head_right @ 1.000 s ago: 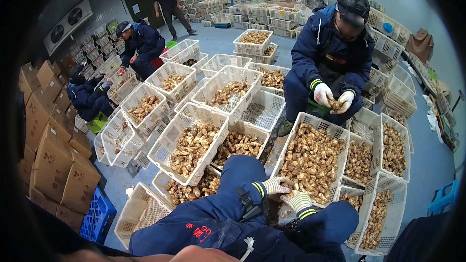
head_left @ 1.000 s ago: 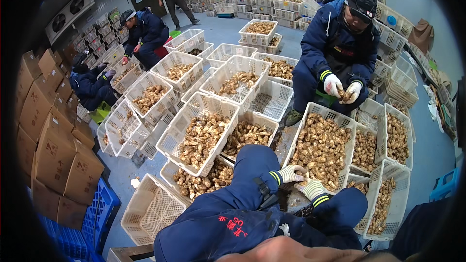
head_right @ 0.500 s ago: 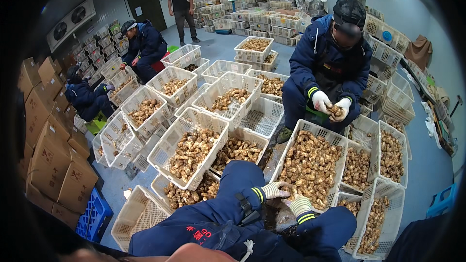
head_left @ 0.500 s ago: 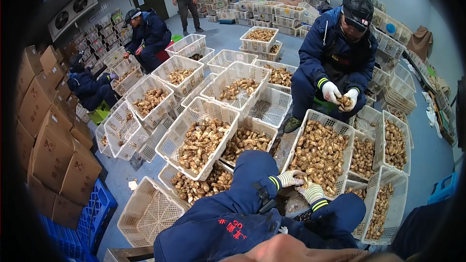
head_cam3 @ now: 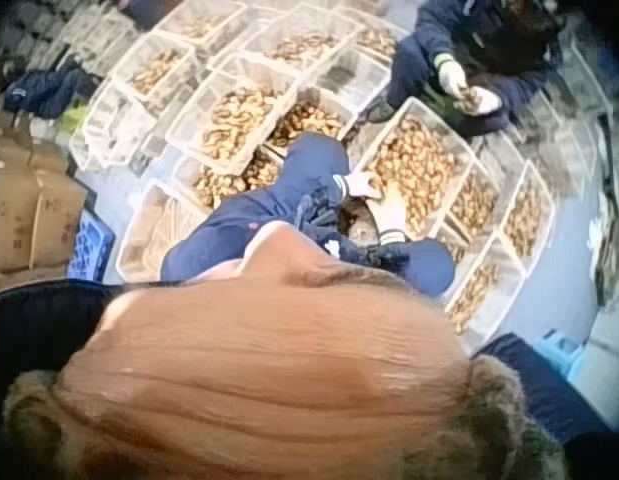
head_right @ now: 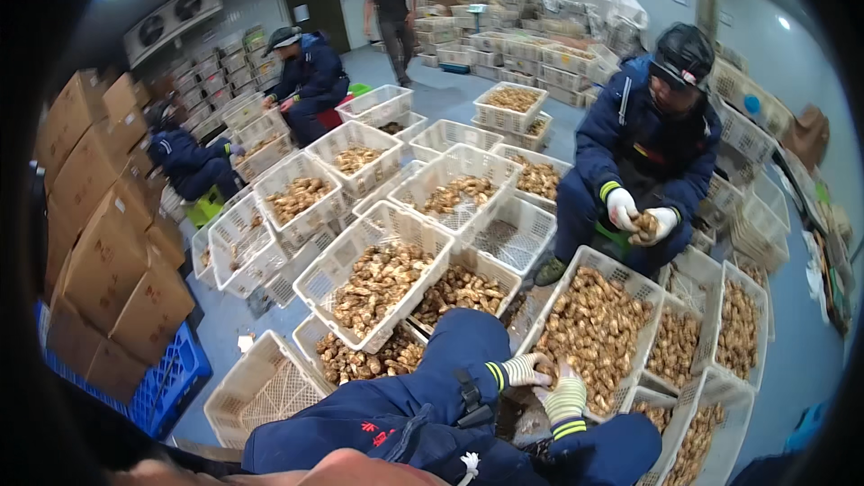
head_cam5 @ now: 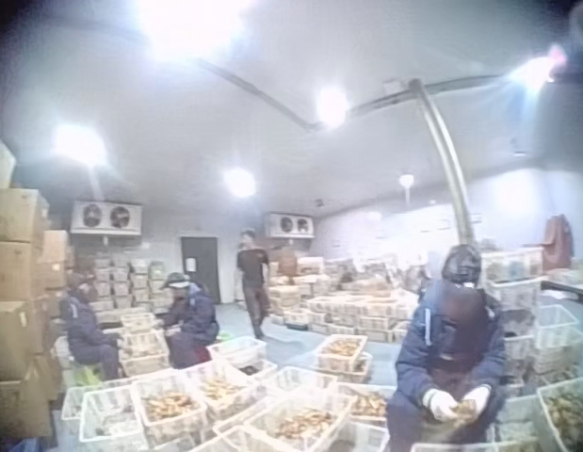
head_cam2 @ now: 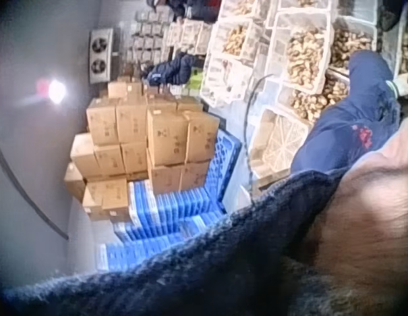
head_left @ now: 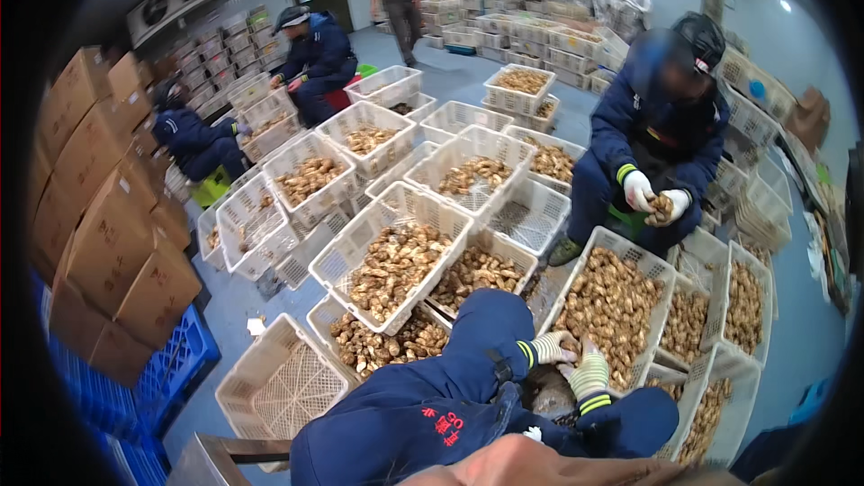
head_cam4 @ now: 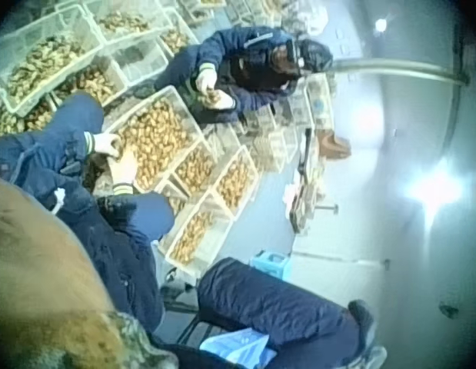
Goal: Sorting ginger roots into crates.
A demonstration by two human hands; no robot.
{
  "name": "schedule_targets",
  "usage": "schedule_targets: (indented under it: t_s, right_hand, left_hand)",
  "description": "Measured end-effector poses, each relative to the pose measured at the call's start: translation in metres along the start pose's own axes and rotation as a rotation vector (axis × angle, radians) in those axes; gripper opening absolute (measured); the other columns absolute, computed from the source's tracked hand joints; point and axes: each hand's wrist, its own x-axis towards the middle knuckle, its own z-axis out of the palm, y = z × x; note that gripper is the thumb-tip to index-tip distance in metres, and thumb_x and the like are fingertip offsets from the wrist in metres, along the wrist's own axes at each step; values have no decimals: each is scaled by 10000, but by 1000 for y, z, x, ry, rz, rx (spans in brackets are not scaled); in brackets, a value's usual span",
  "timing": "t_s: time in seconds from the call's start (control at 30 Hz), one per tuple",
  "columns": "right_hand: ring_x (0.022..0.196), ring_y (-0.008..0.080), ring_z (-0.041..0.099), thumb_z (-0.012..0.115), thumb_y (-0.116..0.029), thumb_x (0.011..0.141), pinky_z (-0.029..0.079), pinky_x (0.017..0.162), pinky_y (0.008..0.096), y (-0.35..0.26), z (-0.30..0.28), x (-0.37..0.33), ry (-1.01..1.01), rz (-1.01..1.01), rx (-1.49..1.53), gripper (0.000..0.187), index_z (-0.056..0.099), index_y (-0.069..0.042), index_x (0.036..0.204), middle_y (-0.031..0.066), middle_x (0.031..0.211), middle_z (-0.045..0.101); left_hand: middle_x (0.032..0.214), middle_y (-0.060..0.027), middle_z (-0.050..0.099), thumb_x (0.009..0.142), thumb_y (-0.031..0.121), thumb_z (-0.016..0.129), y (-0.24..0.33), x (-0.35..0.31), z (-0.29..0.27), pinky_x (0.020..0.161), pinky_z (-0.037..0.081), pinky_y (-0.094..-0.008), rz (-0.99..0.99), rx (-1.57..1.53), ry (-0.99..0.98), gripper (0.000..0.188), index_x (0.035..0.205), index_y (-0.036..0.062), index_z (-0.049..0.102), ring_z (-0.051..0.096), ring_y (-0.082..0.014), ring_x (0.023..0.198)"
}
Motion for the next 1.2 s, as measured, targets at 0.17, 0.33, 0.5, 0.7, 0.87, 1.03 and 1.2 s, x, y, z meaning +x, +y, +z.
schedule_targets:
  t_s: [0.17,0.33,0.5,0.7,0.87,1.03,1.2]
  right_hand:
    - [1002,391,556,838,-287,507,457,870,419,16,20,-13,-66,34,-105,810,502,-1,1185,223,1077,585]
    - [1001,386,559,837,-285,511,458,869,416,13,16,-8,-96,74,-99,806,502,-4,1188,221,1076,588]
    - [1000,382,562,836,-284,515,459,869,414,12,15,-9,-114,94,-87,803,502,-7,1191,219,1076,590]
    - [999,376,565,834,-282,519,461,869,411,17,14,-13,-128,132,-79,799,503,-10,1194,217,1075,593]
    - [998,372,568,833,-280,523,462,868,409,15,13,-5,-148,118,-70,796,503,-13,1197,215,1075,595]
    - [997,367,571,831,-278,527,464,868,406,13,12,-4,-157,122,-64,792,503,-16,1200,212,1074,598]
    - [996,363,574,830,-277,531,465,868,404,14,11,-5,-157,125,-53,789,504,-19,1202,210,1074,600]
  left_hand:
    - [997,-157,632,651,481,753,13,-20,6,836,459,-335,45,127,-12,632,1100,66,592,602,-261,936]
    - [1057,-159,618,644,449,776,14,-19,2,862,442,-328,60,108,-46,609,1094,75,604,581,-264,1000]
    - [1067,-163,623,667,418,771,17,-25,0,879,440,-341,42,116,-73,621,1130,51,579,580,-281,1024]
    - [1112,-187,608,664,473,751,20,-20,1,895,441,-350,31,106,-122,692,1152,21,560,577,-299,1047]
    - [1027,-141,637,712,388,751,19,-17,0,854,459,-321,42,98,-85,551,1120,62,574,604,-223,971]
    - [1090,-171,614,678,467,747,12,-15,1,885,440,-336,65,76,-78,689,1174,29,554,583,-267,1020]
    - [1075,-171,616,708,445,738,18,-15,-3,895,431,-347,-2,90,-65,588,1109,45,580,573,-267,1036]
